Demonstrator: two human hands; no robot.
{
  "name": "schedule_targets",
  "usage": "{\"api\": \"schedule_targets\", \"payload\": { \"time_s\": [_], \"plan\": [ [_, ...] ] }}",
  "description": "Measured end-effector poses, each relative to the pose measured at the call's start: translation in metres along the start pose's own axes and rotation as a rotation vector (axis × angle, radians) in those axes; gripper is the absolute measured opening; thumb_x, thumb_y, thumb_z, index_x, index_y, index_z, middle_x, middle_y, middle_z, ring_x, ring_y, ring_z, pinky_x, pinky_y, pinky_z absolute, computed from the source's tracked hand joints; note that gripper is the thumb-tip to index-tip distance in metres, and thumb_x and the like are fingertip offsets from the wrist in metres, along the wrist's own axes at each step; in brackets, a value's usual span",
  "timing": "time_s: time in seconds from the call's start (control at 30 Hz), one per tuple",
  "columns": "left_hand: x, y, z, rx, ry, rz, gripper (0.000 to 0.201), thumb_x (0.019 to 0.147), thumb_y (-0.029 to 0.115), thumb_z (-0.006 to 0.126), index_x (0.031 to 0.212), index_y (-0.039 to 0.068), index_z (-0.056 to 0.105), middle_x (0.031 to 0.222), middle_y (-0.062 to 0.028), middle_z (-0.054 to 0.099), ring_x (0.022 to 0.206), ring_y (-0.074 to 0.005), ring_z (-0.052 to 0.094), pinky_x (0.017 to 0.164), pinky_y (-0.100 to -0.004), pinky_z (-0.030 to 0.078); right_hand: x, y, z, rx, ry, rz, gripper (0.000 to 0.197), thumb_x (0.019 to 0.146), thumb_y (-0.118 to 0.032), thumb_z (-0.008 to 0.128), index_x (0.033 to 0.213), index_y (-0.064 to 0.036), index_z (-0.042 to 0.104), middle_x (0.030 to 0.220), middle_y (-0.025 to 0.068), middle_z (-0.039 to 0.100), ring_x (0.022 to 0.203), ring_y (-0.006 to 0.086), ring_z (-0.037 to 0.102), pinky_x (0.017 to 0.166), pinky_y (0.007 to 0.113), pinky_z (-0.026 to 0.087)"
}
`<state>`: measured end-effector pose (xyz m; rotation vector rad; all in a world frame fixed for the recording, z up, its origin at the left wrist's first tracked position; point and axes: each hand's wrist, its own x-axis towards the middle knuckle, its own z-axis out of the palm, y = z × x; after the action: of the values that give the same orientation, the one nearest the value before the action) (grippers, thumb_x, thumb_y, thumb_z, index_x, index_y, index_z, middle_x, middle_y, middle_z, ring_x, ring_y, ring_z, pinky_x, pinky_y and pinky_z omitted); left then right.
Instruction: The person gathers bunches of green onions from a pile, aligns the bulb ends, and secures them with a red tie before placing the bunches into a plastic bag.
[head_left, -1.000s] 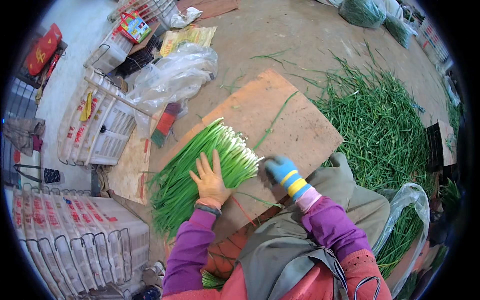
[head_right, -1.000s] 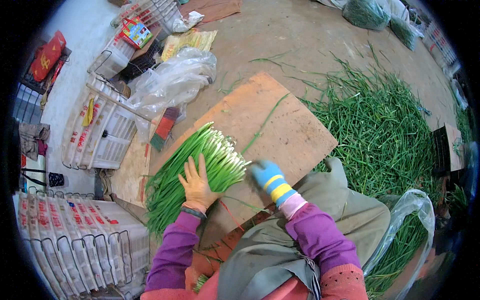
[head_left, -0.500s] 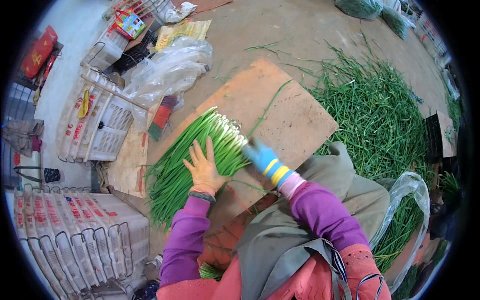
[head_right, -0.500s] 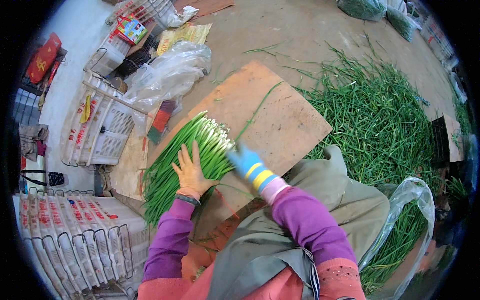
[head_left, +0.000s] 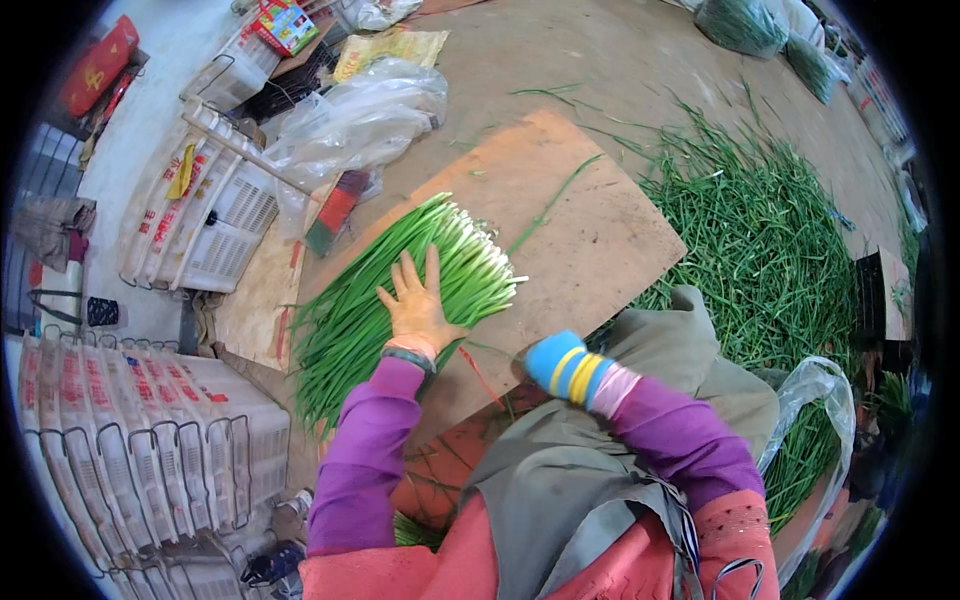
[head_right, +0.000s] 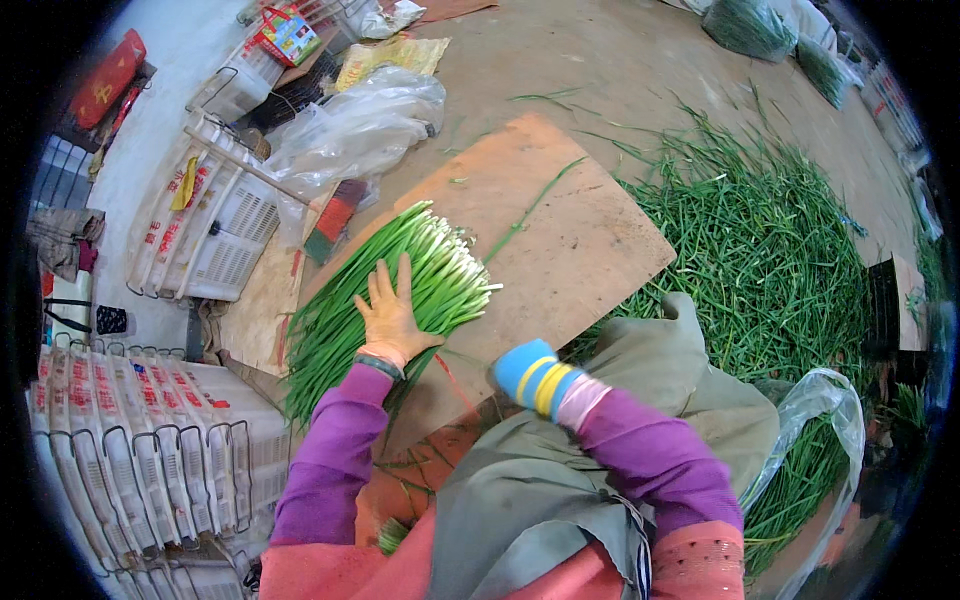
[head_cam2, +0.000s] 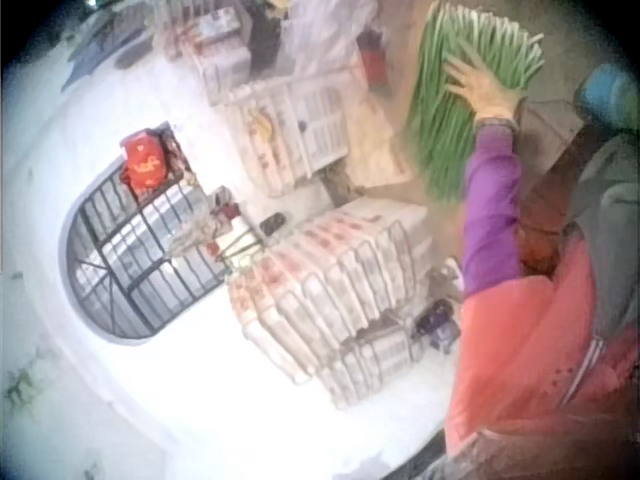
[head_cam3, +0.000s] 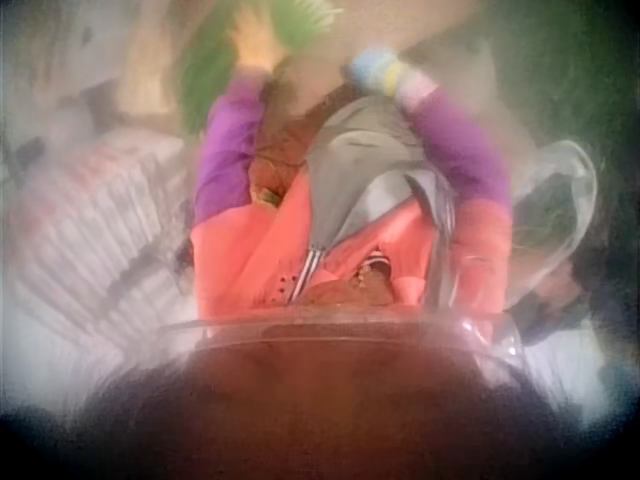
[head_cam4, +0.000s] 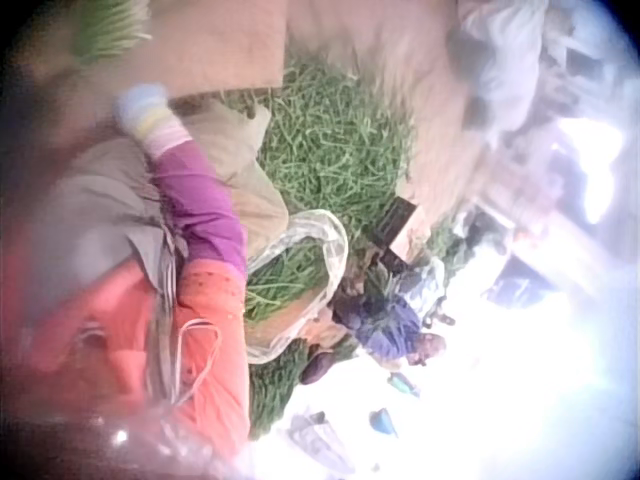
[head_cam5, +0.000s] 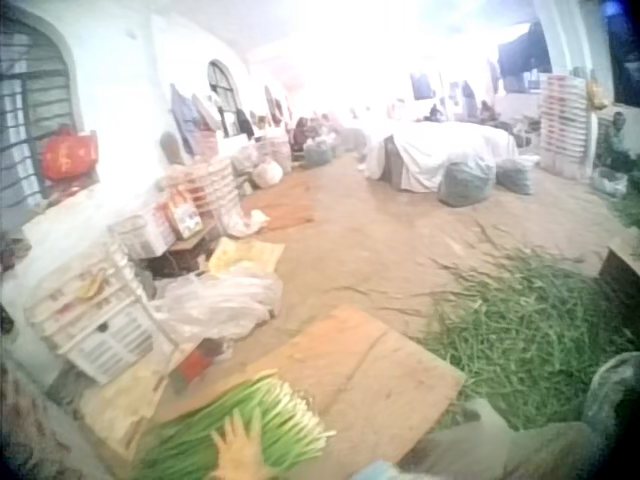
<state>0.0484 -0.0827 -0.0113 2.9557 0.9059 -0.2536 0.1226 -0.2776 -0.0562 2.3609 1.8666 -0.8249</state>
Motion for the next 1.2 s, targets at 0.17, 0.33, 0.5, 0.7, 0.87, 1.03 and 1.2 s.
{"api": "schedule_targets", "payload": {
  "time_s": [0.17,0.33,0.5,0.7,0.87,1.03,1.2],
  "plan": [
    [-0.005,-0.013,-0.005,0.028,0.001,-0.035,0.132,0.04,0.036,0.085,0.14,0.016,0.001,0.14,-0.0223,0.015,0.128,-0.0403,0.018,0.097,-0.0623,0.021,-0.054,0.081,-0.061,-0.163,-0.004,0.386,0.017,0.069,-0.019,0.063,0.083,-0.0115,0.068,0.08,0.0108,0.066,0.074,0.0272,0.065,0.061,0.037,0.051],
    [-0.004,-0.007,-0.005,0.025,-0.016,-0.018,0.132,0.041,0.036,0.085,0.14,0.016,0.001,0.14,-0.0223,0.015,0.128,-0.0399,0.019,0.097,-0.0621,0.021,-0.055,0.077,-0.051,-0.251,0.324,0.244,0.01,0.073,-0.015,0.059,0.08,-0.0119,0.064,0.077,0.008,0.065,0.071,0.0259,0.064,0.058,0.037,0.051],
    [-0.004,-0.011,-0.004,0.031,-0.019,-0.022,0.132,0.041,0.037,0.085,0.14,0.017,0.0,0.14,-0.0222,0.015,0.128,-0.0396,0.019,0.097,-0.0624,0.02,0.023,-0.036,-0.029,0.003,0.279,-0.467,0.014,0.078,-0.02,0.051,0.085,-0.0145,0.062,0.074,0.0088,0.063,0.069,0.0299,0.062,0.056,0.041,0.05],
    [0.001,-0.01,-0.006,0.025,-0.038,-0.003,0.133,0.041,0.038,0.085,0.14,0.018,-0.001,0.139,-0.0213,0.018,0.127,-0.0371,0.022,0.098,-0.0609,0.021,0.066,-0.029,-0.011,-0.055,0.082,-0.516,0.014,0.075,-0.02,0.054,0.081,-0.0117,0.064,0.076,0.0102,0.063,0.07,0.0314,0.062,0.058,0.041,0.049],
    [0.002,-0.016,-0.009,-0.007,-0.042,0.0,0.132,0.041,0.038,0.084,0.14,0.018,0.001,0.139,-0.0206,0.02,0.127,-0.0364,0.023,0.098,-0.0605,0.021,0.051,0.02,-0.044,0.019,0.012,-0.393,0.013,0.073,-0.021,0.056,0.082,-0.0136,0.062,0.074,0.0092,0.061,0.07,0.031,0.061,0.058,0.04,0.048],
    [0.0,-0.02,-0.006,-0.003,-0.026,0.003,0.129,0.043,0.036,0.084,0.14,0.017,0.001,0.139,-0.0222,0.018,0.127,-0.0391,0.022,0.098,-0.0607,0.021,0.047,-0.01,-0.033,0.25,0.567,-0.623,0.02,0.073,-0.022,0.061,0.091,-0.0141,0.062,0.081,0.0106,0.06,0.067,0.0304,0.058,0.059,0.039,0.048],
    [0.001,-0.028,-0.016,-0.029,-0.126,0.085,0.13,0.044,0.039,0.082,0.14,0.016,-0.001,0.14,-0.0243,0.015,0.128,-0.0414,0.019,0.098,-0.0623,0.019,0.094,-0.03,-0.027,1.378,0.519,-0.134,0.018,0.077,-0.014,0.062,0.092,-0.0041,0.06,0.074,0.0069,0.06,0.057,0.0188,0.057,0.052,0.03,0.047]
  ]
}}
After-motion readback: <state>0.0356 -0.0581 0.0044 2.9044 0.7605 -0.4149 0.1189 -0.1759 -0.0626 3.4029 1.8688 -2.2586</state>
